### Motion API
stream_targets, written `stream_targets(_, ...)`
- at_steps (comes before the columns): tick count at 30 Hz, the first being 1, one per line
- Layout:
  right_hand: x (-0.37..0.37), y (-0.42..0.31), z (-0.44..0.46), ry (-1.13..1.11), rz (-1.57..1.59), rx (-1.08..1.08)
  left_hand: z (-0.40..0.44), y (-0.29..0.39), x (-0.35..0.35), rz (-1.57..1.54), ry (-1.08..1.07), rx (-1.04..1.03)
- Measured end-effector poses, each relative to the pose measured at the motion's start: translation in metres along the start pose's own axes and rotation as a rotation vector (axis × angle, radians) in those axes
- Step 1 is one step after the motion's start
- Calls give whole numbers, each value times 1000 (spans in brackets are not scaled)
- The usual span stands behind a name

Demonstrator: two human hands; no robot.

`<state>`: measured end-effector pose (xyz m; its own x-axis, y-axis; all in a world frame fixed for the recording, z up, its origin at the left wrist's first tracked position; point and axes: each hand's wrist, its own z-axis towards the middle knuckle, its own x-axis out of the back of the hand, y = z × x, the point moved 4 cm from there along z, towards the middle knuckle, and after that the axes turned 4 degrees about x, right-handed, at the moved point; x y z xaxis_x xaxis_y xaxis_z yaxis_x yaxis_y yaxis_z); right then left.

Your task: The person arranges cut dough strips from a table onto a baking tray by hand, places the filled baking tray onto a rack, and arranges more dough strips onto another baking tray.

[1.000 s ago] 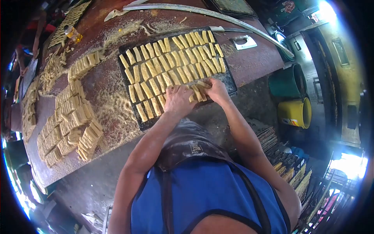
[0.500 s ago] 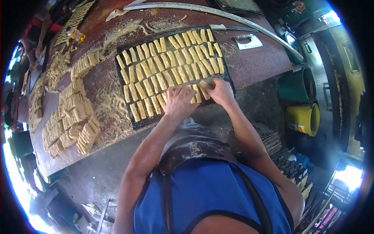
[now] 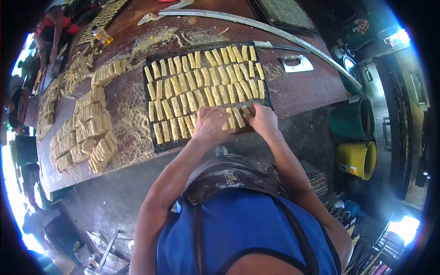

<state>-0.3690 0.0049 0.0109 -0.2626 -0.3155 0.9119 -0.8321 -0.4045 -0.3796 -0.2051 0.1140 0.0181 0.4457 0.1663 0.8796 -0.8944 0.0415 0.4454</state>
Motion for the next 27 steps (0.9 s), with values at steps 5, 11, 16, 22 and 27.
stream_targets(5,-4,-5,2,68,-36,51,-60,-56,56,19,288,218)
stream_targets(11,4,-50,29,281,294,203,-181,-140,113,90,508,693)
stream_targets(16,-63,-212,52,-211,347,391,-236,-204,146,3,590,775)
stream_targets(22,-187,-410,47,-571,310,586,-238,-293,208,198,430,918)
stream_targets(27,-270,-450,42,-296,209,605,-222,-335,201,304,-50,956)
